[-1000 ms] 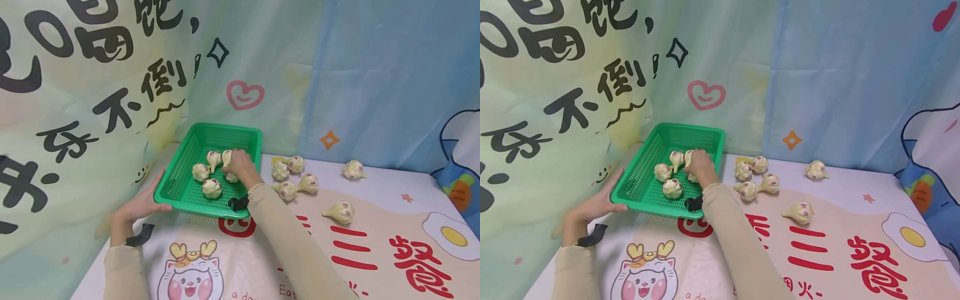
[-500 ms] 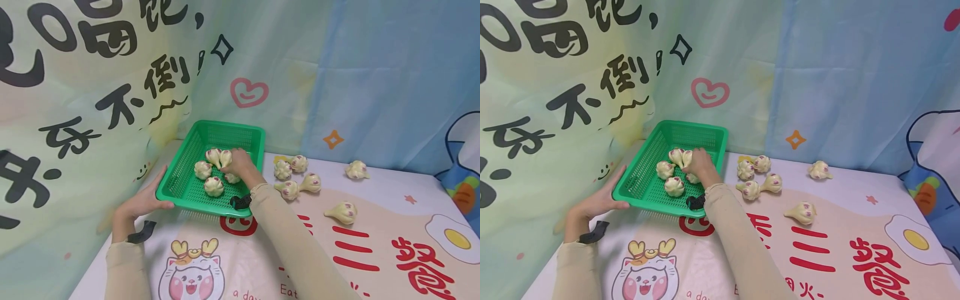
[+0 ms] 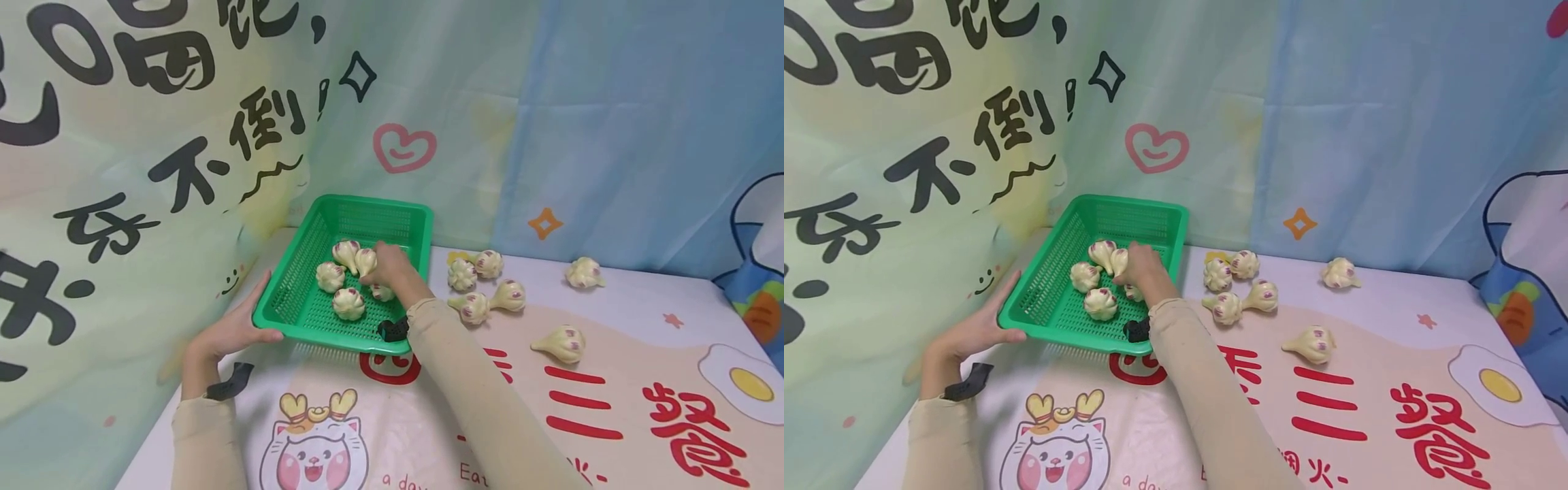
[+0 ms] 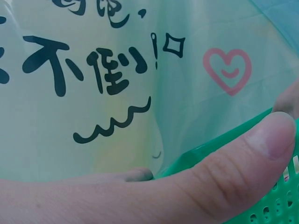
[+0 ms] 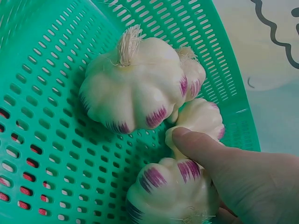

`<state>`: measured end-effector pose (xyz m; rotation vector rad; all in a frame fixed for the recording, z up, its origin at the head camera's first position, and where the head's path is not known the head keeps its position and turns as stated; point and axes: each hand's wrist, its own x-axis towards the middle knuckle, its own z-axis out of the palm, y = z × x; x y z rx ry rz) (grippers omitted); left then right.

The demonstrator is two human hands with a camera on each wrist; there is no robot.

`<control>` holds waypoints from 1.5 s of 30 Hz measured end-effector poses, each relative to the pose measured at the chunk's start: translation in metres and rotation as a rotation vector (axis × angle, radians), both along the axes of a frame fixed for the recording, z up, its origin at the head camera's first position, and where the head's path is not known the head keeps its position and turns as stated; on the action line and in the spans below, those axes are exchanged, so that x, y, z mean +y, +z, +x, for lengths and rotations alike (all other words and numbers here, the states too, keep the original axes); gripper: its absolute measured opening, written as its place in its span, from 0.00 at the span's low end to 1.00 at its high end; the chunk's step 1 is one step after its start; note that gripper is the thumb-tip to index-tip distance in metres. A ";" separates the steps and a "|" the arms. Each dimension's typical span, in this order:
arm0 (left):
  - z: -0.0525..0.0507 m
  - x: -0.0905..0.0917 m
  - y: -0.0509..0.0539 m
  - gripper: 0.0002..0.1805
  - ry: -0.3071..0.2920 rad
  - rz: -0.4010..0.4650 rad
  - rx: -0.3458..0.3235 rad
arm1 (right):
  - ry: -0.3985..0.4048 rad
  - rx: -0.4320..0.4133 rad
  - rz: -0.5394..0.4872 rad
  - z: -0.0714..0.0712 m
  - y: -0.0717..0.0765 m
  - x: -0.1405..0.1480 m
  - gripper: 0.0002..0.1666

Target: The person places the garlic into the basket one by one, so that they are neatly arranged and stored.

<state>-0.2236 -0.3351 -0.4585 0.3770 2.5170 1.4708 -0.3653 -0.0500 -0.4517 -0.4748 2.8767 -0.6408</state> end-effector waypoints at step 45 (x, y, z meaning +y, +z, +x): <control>0.001 0.001 0.001 0.67 -0.005 -0.030 0.027 | 0.116 -0.073 -0.148 -0.001 0.001 0.002 0.51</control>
